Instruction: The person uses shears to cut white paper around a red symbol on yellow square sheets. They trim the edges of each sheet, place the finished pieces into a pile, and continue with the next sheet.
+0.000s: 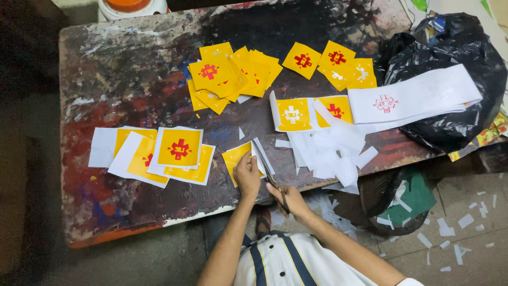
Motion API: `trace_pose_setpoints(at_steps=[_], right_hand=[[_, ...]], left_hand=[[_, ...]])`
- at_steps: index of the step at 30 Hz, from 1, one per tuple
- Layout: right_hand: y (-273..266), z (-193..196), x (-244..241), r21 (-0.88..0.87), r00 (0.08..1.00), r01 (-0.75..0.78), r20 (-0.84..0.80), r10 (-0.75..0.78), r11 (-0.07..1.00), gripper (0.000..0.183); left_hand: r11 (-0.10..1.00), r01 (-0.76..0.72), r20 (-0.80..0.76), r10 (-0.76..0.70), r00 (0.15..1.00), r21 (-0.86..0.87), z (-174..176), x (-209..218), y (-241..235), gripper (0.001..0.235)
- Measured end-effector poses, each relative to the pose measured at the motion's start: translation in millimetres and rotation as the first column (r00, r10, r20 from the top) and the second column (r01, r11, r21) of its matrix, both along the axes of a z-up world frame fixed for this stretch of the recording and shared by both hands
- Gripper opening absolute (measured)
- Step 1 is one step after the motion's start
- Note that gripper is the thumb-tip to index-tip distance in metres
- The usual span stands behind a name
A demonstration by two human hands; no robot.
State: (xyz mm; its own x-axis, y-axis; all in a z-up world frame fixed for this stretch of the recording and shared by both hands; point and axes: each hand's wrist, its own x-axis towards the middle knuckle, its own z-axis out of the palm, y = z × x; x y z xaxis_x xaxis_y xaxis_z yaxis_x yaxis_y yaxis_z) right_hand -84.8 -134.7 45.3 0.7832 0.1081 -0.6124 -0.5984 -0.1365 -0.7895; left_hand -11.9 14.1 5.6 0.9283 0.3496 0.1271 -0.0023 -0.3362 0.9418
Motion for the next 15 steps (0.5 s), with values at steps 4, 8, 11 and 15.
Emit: trace_pose_setpoints(at_steps=[4, 8, 11, 15], right_hand=[[7.4, -5.6, 0.3, 0.032, 0.999, 0.043, 0.014, -0.043, 0.999, 0.060], [11.4, -12.6, -1.8, 0.035, 0.997, 0.079, 0.010, -0.080, 0.996, 0.059], [13.7, -20.0, -3.9, 0.002, 0.995, 0.096, 0.036, -0.096, 0.995, 0.054], [8.8, -24.7, -3.5, 0.015, 0.992, 0.126, 0.007, -0.126, 0.992, 0.053]], left_hand=[[0.999, -0.003, -0.028, 0.004, 1.000, 0.042, -4.9, -0.5, -0.2, 0.025], [0.999, -0.015, 0.030, 0.014, 0.999, 0.050, -11.4, -1.1, -1.0, 0.024], [0.998, -0.011, 0.066, 0.007, 0.998, 0.063, -13.9, 0.0, -0.6, 0.022], [1.000, 0.015, 0.043, -0.016, 0.999, 0.025, -5.7, 1.1, 0.0, 0.022]])
